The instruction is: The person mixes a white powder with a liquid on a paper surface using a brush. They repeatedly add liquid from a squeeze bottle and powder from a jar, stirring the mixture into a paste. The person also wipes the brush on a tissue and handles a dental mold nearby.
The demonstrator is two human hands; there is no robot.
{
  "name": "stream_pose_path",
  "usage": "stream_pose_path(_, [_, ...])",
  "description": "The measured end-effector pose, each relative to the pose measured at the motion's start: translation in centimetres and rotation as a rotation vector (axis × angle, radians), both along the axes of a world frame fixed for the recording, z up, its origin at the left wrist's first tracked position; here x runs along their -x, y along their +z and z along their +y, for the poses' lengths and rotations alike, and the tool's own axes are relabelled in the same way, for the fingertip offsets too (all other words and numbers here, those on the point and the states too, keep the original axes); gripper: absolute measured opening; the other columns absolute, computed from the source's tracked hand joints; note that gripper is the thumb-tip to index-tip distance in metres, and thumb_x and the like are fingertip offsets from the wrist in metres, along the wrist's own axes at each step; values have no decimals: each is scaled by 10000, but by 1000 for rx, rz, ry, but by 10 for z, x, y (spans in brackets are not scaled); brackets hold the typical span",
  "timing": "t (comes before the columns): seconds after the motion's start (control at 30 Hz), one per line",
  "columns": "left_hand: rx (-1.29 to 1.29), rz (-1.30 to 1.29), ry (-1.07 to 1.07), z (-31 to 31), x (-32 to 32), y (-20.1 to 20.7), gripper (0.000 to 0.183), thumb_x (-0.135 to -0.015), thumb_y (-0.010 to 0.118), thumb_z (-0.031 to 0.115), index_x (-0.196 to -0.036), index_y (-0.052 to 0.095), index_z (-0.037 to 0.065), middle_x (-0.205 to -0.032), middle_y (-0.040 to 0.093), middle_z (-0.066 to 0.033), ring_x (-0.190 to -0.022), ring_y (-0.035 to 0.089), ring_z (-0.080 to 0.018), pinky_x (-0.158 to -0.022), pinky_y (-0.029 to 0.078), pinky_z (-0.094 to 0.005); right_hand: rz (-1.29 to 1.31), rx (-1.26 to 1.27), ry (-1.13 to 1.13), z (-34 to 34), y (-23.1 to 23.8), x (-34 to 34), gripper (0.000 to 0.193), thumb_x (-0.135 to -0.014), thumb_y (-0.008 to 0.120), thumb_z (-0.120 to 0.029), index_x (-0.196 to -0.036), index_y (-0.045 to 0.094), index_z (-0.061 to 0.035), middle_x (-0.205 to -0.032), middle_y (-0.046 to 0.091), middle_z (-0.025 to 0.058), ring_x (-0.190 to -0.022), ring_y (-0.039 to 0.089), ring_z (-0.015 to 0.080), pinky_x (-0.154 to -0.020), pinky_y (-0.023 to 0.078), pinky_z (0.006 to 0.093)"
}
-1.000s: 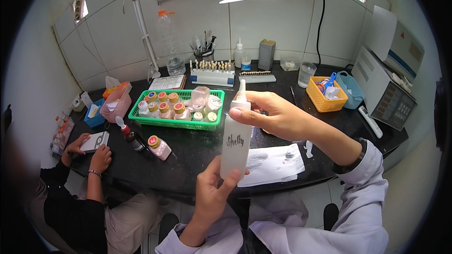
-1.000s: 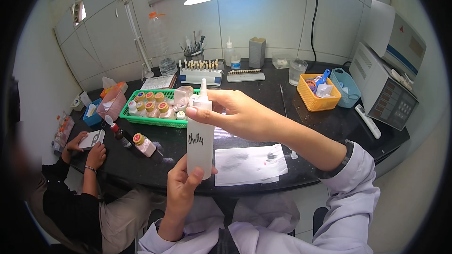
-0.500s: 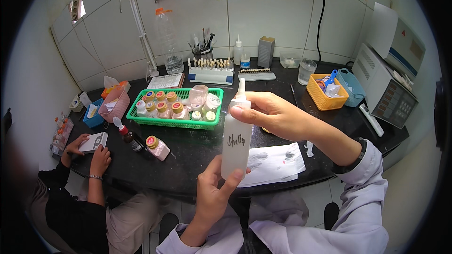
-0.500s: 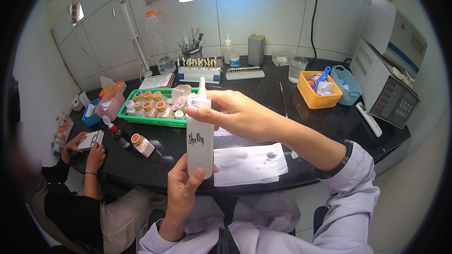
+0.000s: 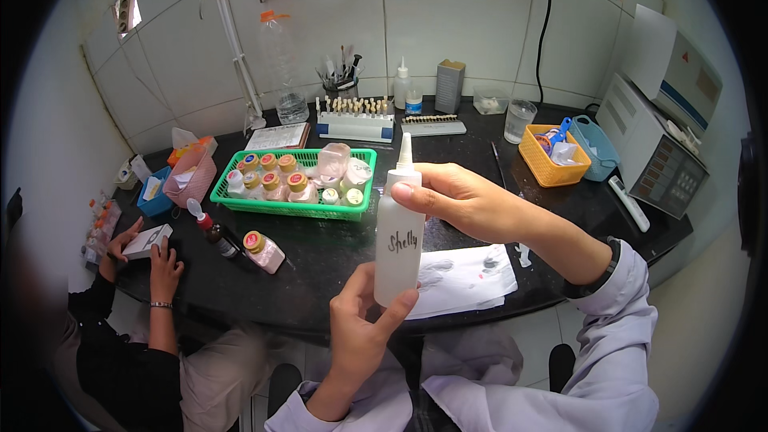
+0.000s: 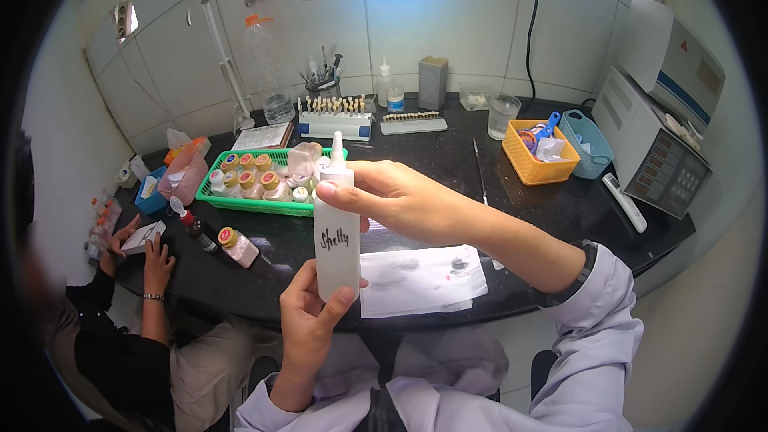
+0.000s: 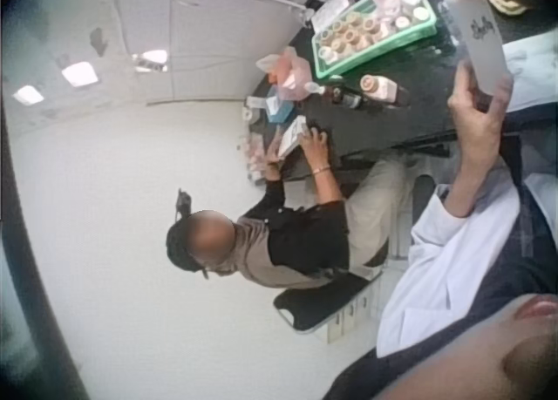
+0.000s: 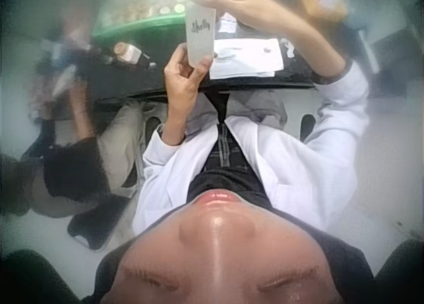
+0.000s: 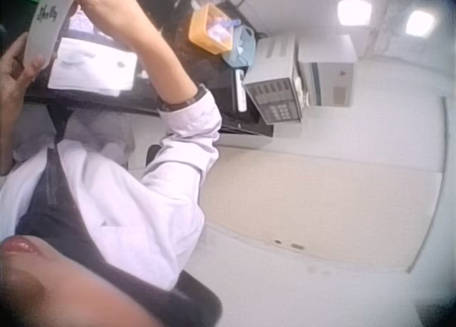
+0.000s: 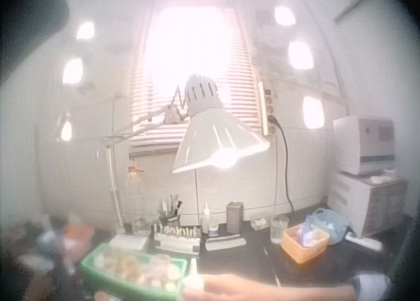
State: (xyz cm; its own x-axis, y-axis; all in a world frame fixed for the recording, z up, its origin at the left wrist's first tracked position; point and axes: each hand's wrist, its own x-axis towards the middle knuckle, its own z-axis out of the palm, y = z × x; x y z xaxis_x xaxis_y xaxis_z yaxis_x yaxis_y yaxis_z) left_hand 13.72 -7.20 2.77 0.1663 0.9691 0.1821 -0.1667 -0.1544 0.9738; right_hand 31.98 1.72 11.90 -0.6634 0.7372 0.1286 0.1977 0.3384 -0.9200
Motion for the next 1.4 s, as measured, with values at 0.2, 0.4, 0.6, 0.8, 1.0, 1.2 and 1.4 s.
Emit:
stream_pose_path(0.2, [8,-26,-21,0,-1,1,390,-891,701,218,-1135,547,-44,-971,691,-142,-942,639,-145,-870,470,-276,-50,-29,4,0,2,-1,466,-1023,436,-450,-1086,598,-17,-934,593,32,-888,545,93,-786,464,287])
stream_pose_path(0.4, [-2,-48,-26,2,1,-1,378,-888,709,197,-1145,559,-37,-1010,698,-140,-977,651,-162,-894,477,-298,79,63,64,-3,-4,4,443,-962,591,-407,-1171,568,-17,-1013,621,57,-971,570,123,-871,467,301])
stream_pose_path(0.6, [17,-53,13,2,-1,-3,357,-887,716,166,-1147,562,-25,-1026,697,-135,-1000,651,-167,-901,488,-312,58,10,65,-4,-17,9,584,-820,778,-335,-1252,542,-20,-1126,674,120,-1102,626,197,-1049,420,382])
stream_pose_path(0.8, [4,3,50,4,-3,-8,400,-877,727,170,-1185,555,-18,-1054,684,-124,-957,647,-159,-838,499,-296,75,-3,57,-4,-21,8,530,-794,803,-319,-1178,602,-13,-1076,696,98,-1061,643,187,-1024,437,366])
stream_pose_path(1.0, [-304,190,304,13,16,-6,652,-904,643,459,-1295,494,-41,-1088,646,-107,-965,605,-149,-863,453,-280,-56,-249,5,-15,-22,10,491,-831,746,-423,-1064,604,-15,-890,674,137,-860,667,230,-769,492,340])
stream_pose_path(1.2, [-346,26,331,15,30,27,495,-944,596,415,-1113,648,-48,-1045,701,-163,-956,633,-166,-881,459,-309,-183,-180,86,-37,-28,5,514,-865,707,-426,-1122,561,-4,-854,652,185,-779,661,307,-705,500,376])
stream_pose_path(1.4, [-429,94,393,14,33,27,371,-937,642,316,-907,687,-51,-819,721,-149,-793,675,-185,-903,498,-383,-302,-36,177,-49,-32,12,505,-942,606,-408,-1202,413,-21,-960,616,233,-886,636,383,-729,483,444])
